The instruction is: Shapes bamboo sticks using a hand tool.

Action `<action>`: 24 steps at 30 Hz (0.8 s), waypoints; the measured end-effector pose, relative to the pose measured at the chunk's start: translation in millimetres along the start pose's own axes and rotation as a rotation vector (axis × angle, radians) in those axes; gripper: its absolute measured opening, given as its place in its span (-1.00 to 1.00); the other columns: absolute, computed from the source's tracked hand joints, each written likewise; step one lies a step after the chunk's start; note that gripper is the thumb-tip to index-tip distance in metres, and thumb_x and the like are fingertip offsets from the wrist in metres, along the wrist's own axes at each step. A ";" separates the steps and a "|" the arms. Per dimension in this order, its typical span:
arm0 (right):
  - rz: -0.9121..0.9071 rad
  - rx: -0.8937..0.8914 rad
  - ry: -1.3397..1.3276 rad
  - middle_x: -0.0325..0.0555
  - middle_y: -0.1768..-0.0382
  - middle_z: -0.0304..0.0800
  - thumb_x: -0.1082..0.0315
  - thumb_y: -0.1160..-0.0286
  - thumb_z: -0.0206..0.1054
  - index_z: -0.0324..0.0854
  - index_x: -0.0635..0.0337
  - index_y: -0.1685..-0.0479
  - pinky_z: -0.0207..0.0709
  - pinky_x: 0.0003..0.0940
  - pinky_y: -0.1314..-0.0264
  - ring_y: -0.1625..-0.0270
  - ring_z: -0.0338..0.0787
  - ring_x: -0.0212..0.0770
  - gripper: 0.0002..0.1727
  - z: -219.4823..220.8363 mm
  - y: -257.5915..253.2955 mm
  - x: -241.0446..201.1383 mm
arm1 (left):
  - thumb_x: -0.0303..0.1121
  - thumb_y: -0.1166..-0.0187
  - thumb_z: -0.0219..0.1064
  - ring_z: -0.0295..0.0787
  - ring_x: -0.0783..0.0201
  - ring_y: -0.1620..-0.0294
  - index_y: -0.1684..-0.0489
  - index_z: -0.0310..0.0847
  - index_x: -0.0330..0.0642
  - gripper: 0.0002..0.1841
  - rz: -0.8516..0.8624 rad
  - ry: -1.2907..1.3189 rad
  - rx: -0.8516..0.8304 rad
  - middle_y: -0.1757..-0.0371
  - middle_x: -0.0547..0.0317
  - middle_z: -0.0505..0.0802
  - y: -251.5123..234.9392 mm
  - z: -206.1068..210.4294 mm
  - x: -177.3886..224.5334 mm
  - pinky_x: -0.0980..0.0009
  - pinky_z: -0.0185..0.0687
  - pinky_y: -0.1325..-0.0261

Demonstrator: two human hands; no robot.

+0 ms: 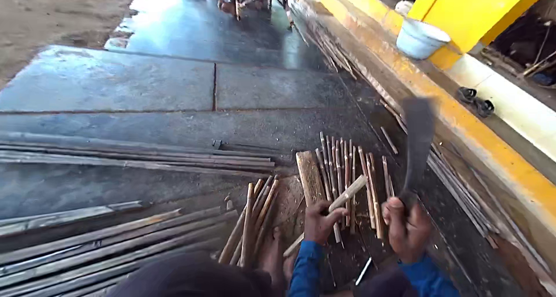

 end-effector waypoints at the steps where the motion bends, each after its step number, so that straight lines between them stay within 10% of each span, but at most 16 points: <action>1: -0.008 -0.038 0.071 -0.24 0.69 0.61 -0.10 -0.78 0.09 0.67 0.13 0.31 0.57 -0.18 0.67 0.67 0.65 -0.24 -0.49 7.1 7.3 4.9 | 0.07 -0.26 0.65 0.73 0.38 0.62 0.34 0.88 -0.15 -0.58 -0.029 0.003 -0.020 0.56 0.24 0.86 3.8 0.5 -2.7 0.34 0.74 0.46; 24: -0.111 -0.027 0.044 -0.29 0.61 0.71 -0.11 -0.77 0.13 0.74 0.04 0.29 0.59 -0.24 0.63 0.62 0.70 -0.31 -0.52 2.8 -14.7 12.8 | 0.16 -0.06 0.73 0.64 0.45 0.64 0.50 0.80 -0.11 -0.51 0.033 -0.130 -0.061 0.64 0.33 0.76 -19.2 -1.0 5.9 0.38 0.67 0.47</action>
Point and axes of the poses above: each hand's wrist, its own y-axis away from the middle knuckle, its own z-axis out of the palm, x = y × z, the point moved 4 cm from there along -y, towards the middle knuckle
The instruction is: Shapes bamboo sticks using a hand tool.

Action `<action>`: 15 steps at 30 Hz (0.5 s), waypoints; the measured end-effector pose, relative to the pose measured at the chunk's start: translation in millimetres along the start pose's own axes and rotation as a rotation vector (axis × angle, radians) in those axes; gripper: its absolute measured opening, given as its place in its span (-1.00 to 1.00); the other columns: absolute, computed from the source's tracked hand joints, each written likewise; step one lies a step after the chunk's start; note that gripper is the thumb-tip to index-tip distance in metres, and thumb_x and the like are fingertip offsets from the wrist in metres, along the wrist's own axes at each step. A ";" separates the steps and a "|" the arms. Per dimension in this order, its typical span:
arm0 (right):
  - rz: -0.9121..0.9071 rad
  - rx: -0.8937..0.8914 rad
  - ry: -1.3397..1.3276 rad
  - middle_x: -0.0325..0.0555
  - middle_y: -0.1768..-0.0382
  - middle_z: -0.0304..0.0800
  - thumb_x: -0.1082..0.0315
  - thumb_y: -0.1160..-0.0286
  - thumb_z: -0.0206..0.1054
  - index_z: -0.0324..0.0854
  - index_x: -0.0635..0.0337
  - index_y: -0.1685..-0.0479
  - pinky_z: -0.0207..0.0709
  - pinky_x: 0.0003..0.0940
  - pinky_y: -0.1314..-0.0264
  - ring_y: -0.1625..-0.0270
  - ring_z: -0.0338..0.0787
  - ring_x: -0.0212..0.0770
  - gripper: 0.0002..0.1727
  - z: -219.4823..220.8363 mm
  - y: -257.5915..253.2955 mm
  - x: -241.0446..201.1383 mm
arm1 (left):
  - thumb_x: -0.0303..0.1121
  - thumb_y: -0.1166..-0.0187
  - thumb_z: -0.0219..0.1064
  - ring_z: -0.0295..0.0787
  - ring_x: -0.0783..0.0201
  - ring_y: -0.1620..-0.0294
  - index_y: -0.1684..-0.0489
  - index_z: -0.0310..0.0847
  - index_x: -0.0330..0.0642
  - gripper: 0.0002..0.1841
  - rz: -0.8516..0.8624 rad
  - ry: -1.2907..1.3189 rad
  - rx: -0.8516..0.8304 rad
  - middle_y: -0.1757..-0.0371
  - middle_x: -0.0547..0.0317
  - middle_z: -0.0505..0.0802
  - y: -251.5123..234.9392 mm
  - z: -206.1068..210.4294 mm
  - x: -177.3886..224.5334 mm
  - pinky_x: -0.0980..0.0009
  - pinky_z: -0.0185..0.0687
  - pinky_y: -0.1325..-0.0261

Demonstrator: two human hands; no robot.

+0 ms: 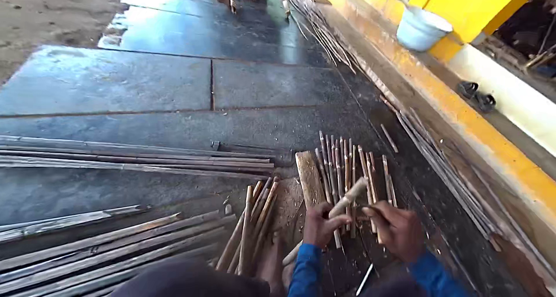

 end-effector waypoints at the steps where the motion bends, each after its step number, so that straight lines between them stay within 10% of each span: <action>1: 0.043 0.063 -0.085 -0.29 0.57 0.70 -0.08 -0.80 0.12 0.69 0.08 0.22 0.67 -0.29 0.57 0.58 0.71 -0.35 -0.55 -6.4 -10.2 -1.5 | 0.17 -0.10 0.72 0.60 0.45 0.66 0.55 0.79 -0.12 -0.50 0.030 0.008 0.021 0.66 0.33 0.73 -6.9 0.4 0.0 0.38 0.63 0.49; 6: 0.068 0.014 -0.005 -0.34 0.74 0.54 -0.17 -0.72 0.15 0.66 0.00 0.38 0.46 -0.23 0.71 0.72 0.57 -0.33 -0.51 5.5 1.2 12.5 | 0.28 -0.34 0.49 0.67 0.38 0.67 0.53 0.81 -0.08 -0.46 0.021 -0.046 -0.041 0.69 0.31 0.75 2.7 8.1 -12.1 0.23 0.72 0.47; 15: 0.182 0.125 -0.163 -0.29 0.61 0.65 -0.01 -0.79 0.16 0.64 0.13 0.22 0.68 -0.31 0.56 0.61 0.68 -0.35 -0.60 -7.0 -5.9 3.2 | 0.33 -0.36 0.44 0.62 0.42 0.70 0.51 0.80 -0.13 -0.39 0.135 -0.025 0.034 0.69 0.30 0.73 -1.4 10.7 -14.5 0.30 0.67 0.55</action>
Point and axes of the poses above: each hand's wrist, its own y-axis away from the middle knuckle, its own z-axis out of the palm, x = y × z, the point moved 4 cm from there along -y, towards the middle knuckle
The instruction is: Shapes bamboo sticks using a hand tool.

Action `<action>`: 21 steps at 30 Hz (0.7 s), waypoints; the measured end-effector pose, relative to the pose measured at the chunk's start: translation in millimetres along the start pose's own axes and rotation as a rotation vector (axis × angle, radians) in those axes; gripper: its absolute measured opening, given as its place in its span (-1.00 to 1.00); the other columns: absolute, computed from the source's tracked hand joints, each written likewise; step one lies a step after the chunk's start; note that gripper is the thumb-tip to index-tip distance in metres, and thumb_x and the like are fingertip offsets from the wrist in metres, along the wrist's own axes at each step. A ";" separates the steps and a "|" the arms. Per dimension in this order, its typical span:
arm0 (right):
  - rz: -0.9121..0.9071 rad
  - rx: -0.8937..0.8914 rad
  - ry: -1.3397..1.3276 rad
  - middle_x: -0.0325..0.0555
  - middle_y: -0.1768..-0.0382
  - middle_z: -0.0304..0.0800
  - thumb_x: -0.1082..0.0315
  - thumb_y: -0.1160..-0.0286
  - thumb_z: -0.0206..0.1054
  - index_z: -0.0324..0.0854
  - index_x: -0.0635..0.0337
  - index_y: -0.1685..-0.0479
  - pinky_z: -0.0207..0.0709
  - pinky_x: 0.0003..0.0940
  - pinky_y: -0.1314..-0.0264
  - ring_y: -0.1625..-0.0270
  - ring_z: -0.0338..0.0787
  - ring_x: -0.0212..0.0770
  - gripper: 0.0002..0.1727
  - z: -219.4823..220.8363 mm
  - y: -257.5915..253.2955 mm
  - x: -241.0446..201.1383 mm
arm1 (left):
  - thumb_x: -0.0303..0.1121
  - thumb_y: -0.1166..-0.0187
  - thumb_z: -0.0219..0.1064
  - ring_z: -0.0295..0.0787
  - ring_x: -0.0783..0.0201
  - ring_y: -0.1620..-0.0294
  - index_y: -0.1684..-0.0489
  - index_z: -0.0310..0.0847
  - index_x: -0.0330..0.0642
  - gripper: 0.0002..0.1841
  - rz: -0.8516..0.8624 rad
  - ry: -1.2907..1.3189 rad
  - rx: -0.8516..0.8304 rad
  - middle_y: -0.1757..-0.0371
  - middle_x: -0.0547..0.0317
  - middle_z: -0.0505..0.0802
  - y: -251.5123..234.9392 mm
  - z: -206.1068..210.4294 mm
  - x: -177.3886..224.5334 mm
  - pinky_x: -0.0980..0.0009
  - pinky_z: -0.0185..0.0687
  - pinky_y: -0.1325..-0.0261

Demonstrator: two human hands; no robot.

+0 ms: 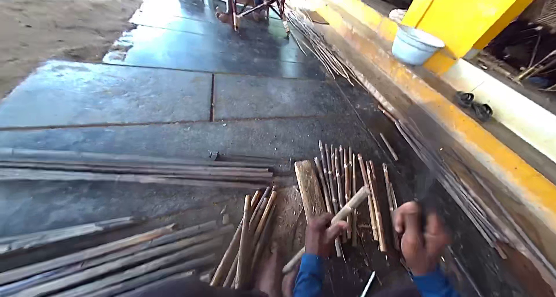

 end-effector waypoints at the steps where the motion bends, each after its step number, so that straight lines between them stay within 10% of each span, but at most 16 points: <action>1: 0.021 -0.009 -0.019 -0.25 0.61 0.65 0.01 -0.80 0.14 0.63 0.17 0.21 0.68 -0.27 0.57 0.61 0.68 -0.32 -0.59 3.3 10.5 0.2 | 0.34 -0.29 0.50 0.62 0.43 0.70 0.51 0.81 -0.12 -0.40 -0.034 0.013 -0.006 0.68 0.32 0.74 9.0 0.6 -0.2 0.32 0.66 0.55; 8: 0.002 -0.011 -0.014 -0.25 0.62 0.63 -0.03 -0.79 0.15 0.65 0.17 0.24 0.66 -0.27 0.59 0.62 0.67 -0.32 -0.56 8.5 16.8 6.8 | 0.27 -0.28 0.55 0.70 0.43 0.63 0.55 0.80 -0.10 -0.46 -0.072 -0.016 -0.011 0.64 0.32 0.78 7.8 0.6 2.9 0.31 0.73 0.45; 16: 0.028 -0.046 0.073 -0.25 0.70 0.60 -0.09 -0.76 0.14 0.69 0.15 0.28 0.59 -0.16 0.65 0.68 0.64 -0.26 -0.51 18.1 28.5 18.0 | 0.51 -0.47 0.11 0.62 0.35 0.69 0.53 0.80 0.01 -0.27 -0.131 -0.092 -0.088 0.72 0.36 0.69 9.7 7.0 -8.1 0.14 0.68 0.47; 21: 0.040 0.041 0.024 -0.25 0.59 0.65 0.01 -0.81 0.13 0.64 0.23 0.15 0.70 -0.25 0.57 0.60 0.69 -0.30 -0.56 1.7 22.2 8.3 | 0.45 -0.33 0.37 0.60 0.40 0.72 0.54 0.79 -0.05 -0.35 -0.102 -0.031 -0.048 0.72 0.34 0.71 8.6 7.8 -5.5 0.25 0.66 0.54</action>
Point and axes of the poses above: each hand's wrist, its own y-axis away from the middle knuckle, its own z-axis out of the palm, x = y × z, the point moved 4 cm from there along -y, towards the middle knuckle
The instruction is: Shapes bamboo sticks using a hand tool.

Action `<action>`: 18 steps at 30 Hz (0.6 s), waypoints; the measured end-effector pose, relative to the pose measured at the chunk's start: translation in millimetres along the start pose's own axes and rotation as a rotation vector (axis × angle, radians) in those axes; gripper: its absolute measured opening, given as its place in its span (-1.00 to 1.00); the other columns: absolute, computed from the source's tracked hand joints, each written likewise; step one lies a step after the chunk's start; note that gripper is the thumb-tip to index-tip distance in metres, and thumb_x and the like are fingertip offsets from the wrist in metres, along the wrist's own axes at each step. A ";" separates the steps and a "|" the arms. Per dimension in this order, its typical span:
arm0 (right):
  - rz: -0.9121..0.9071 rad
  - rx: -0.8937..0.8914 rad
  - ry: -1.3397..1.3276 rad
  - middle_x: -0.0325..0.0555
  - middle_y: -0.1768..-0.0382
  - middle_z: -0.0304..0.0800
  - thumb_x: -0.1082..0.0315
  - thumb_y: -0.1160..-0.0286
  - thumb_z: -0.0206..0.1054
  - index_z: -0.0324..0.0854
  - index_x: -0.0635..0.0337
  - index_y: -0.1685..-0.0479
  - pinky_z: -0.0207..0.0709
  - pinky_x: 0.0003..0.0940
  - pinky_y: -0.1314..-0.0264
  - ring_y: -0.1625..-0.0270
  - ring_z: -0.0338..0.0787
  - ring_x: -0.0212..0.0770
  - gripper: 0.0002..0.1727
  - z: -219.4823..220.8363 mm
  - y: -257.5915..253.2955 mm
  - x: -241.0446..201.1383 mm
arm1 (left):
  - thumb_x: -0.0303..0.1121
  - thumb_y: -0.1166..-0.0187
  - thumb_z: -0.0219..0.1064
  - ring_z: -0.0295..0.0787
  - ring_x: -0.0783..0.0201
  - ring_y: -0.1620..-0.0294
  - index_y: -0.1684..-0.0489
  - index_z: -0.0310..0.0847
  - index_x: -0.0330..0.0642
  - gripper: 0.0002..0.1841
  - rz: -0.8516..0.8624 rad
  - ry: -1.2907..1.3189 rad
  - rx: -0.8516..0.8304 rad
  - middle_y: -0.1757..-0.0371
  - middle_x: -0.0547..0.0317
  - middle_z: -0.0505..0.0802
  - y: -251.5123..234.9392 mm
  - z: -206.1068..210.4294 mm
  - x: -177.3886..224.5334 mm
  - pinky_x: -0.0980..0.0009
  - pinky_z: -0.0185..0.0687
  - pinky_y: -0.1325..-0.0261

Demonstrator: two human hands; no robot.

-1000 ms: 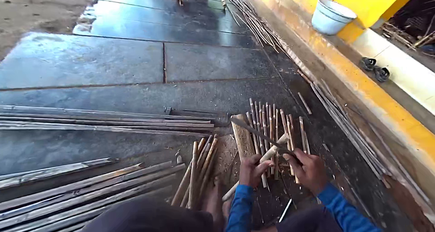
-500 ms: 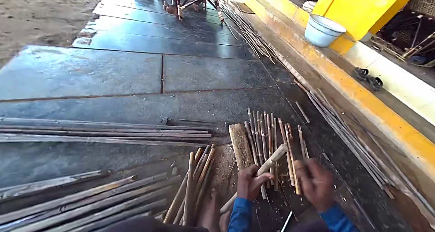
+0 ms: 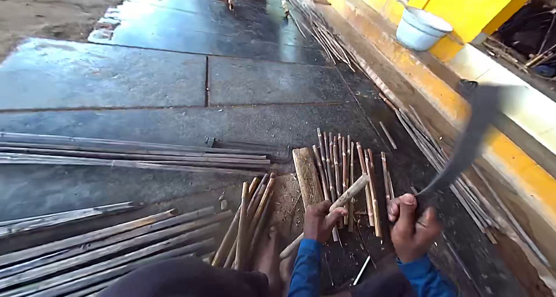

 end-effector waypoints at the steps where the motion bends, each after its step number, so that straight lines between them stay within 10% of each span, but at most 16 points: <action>1: -0.015 -0.058 0.047 -0.22 0.61 0.66 -0.02 -0.79 0.12 0.67 0.24 0.18 0.68 -0.19 0.60 0.62 0.70 -0.26 -0.53 7.9 8.5 5.8 | 0.45 -0.23 0.46 0.60 0.42 0.72 0.56 0.79 -0.04 -0.36 0.008 -0.013 0.020 0.72 0.35 0.71 2.1 -0.5 1.6 0.27 0.65 0.54; 13: -0.039 0.016 -0.057 -0.32 0.61 0.65 -0.02 -0.78 0.18 0.67 0.12 0.22 0.67 -0.33 0.57 0.60 0.67 -0.38 -0.60 2.6 -5.2 2.2 | 0.55 -0.50 0.01 0.65 0.35 0.69 0.53 0.79 0.05 -0.24 0.088 -0.121 0.026 0.72 0.37 0.71 -2.0 0.7 -0.9 0.13 0.70 0.50; 18: -0.089 -0.136 0.136 -0.29 0.69 0.64 -0.16 -0.74 0.16 0.71 0.05 0.35 0.58 -0.22 0.66 0.67 0.66 -0.30 -0.49 9.7 6.9 4.3 | 0.47 -0.49 0.16 0.61 0.42 0.73 0.49 0.82 0.02 -0.32 0.123 -0.059 0.075 0.71 0.39 0.72 -3.8 -0.4 -1.2 0.24 0.67 0.58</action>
Point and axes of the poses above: each hand's wrist, its own y-axis away from the middle knuckle, its own z-axis out of the palm, x = y × z, the point moved 4 cm from there along -y, towards the middle knuckle
